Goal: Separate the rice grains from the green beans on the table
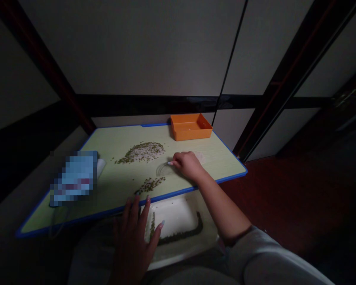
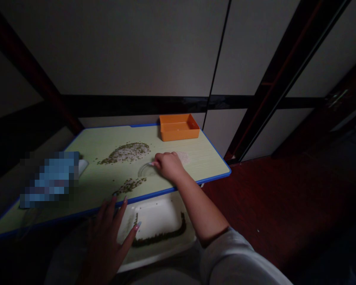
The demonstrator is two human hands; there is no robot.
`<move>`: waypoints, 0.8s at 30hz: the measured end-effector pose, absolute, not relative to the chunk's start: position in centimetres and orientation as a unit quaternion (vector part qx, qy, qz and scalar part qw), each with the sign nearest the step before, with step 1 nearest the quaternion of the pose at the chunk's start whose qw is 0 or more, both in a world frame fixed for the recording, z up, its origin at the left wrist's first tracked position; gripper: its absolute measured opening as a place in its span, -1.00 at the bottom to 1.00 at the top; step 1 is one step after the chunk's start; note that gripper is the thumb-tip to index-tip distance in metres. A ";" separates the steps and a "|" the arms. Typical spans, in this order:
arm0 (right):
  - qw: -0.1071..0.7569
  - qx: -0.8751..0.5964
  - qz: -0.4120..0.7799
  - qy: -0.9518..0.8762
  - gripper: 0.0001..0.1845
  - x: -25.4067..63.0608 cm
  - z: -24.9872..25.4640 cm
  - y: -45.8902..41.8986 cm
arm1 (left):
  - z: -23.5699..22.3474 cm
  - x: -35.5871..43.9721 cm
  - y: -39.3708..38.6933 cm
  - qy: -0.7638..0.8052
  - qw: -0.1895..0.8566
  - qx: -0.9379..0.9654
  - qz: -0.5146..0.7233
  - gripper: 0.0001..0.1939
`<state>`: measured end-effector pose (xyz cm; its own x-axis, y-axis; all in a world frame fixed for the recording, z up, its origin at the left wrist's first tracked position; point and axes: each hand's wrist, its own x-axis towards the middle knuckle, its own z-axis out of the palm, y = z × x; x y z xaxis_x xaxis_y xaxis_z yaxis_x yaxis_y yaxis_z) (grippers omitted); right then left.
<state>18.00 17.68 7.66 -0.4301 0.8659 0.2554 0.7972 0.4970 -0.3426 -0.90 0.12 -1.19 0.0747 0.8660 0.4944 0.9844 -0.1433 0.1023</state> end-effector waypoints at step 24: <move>0.365 -0.393 0.277 -0.797 -0.84 20.4 6.6 18.9 | -1.4 -1.1 0.0 -0.635 0.139 -0.724 -0.230 -0.35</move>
<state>20.45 18.93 6.57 -0.4244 0.8291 0.3639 0.4249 0.5372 -0.7286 -1.14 0.00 -1.42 0.0880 0.8553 0.5106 0.9837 -0.1553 0.0907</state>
